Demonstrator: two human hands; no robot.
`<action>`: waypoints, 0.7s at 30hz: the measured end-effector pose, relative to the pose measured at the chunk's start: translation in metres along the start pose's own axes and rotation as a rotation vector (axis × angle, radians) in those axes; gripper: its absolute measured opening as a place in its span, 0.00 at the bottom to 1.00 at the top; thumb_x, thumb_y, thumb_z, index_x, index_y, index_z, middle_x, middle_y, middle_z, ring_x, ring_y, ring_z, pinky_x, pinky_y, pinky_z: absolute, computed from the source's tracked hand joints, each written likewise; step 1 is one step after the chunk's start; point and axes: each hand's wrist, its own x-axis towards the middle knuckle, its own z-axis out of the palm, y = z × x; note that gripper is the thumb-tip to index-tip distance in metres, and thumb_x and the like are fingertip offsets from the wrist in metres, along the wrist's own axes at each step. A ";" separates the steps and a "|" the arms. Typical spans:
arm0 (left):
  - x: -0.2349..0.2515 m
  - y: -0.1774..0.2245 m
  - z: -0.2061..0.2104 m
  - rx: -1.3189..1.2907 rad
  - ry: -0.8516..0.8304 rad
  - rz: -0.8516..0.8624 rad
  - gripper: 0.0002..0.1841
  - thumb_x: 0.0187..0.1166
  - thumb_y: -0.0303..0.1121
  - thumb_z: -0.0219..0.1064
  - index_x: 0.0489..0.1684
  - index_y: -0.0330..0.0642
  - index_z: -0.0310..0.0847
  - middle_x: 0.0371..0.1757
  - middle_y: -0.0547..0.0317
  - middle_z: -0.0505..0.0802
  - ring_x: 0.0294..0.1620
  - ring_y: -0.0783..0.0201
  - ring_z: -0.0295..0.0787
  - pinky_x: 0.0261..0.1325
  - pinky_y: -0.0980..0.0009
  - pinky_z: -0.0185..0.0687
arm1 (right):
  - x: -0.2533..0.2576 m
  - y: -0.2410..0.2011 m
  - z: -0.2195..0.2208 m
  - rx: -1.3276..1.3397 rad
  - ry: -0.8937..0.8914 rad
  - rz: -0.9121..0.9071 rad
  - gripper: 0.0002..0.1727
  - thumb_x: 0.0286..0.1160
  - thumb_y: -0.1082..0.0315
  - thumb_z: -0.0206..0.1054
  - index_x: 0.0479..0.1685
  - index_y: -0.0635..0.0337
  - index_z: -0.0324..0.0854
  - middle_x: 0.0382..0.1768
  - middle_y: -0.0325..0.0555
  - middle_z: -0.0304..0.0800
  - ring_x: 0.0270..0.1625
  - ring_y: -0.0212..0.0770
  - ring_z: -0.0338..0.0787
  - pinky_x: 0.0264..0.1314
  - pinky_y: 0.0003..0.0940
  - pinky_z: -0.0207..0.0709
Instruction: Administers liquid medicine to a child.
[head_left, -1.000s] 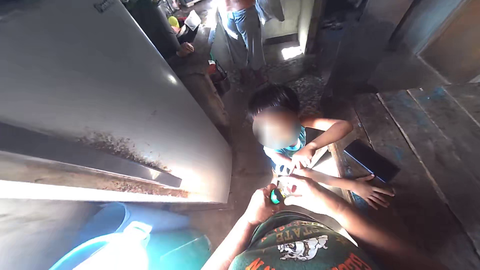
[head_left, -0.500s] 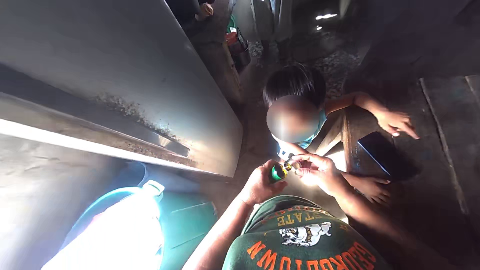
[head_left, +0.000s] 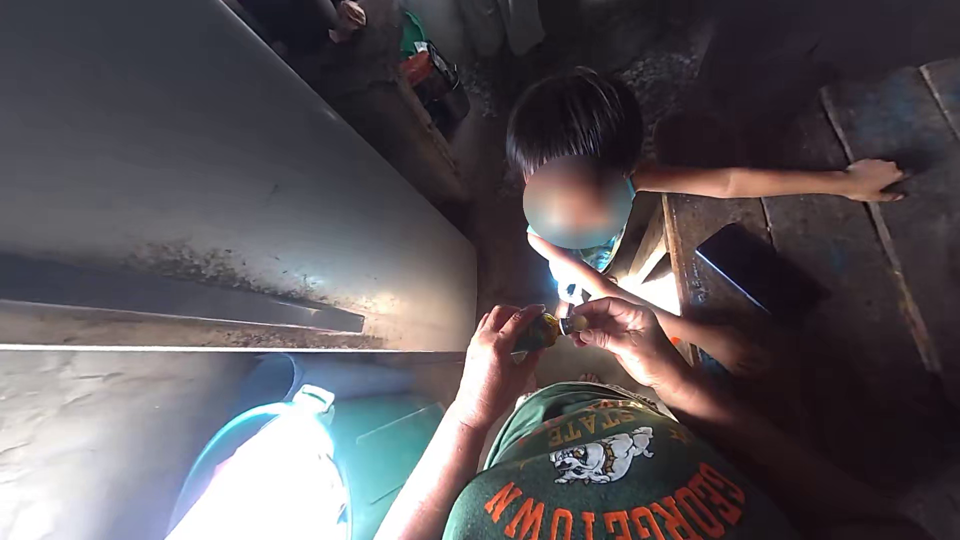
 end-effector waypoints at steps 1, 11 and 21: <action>0.000 0.001 0.000 0.022 0.007 0.009 0.23 0.67 0.32 0.78 0.65 0.44 0.89 0.54 0.51 0.91 0.57 0.55 0.88 0.64 0.55 0.84 | -0.001 0.001 0.000 -0.005 -0.012 -0.011 0.14 0.68 0.86 0.69 0.51 0.67 0.87 0.42 0.47 0.95 0.43 0.38 0.95 0.54 0.34 0.92; -0.003 0.006 0.001 0.081 0.004 0.005 0.23 0.67 0.30 0.76 0.65 0.45 0.89 0.54 0.51 0.91 0.57 0.53 0.87 0.64 0.52 0.82 | -0.007 -0.001 0.002 -0.043 -0.026 -0.013 0.14 0.68 0.86 0.70 0.52 0.70 0.85 0.43 0.47 0.94 0.44 0.38 0.95 0.56 0.34 0.91; -0.003 0.006 0.006 0.175 0.031 0.039 0.22 0.67 0.30 0.74 0.64 0.46 0.91 0.52 0.50 0.91 0.55 0.50 0.87 0.59 0.49 0.81 | -0.006 0.002 0.002 -0.003 -0.006 0.030 0.13 0.67 0.86 0.70 0.51 0.69 0.85 0.42 0.46 0.94 0.43 0.38 0.96 0.56 0.34 0.92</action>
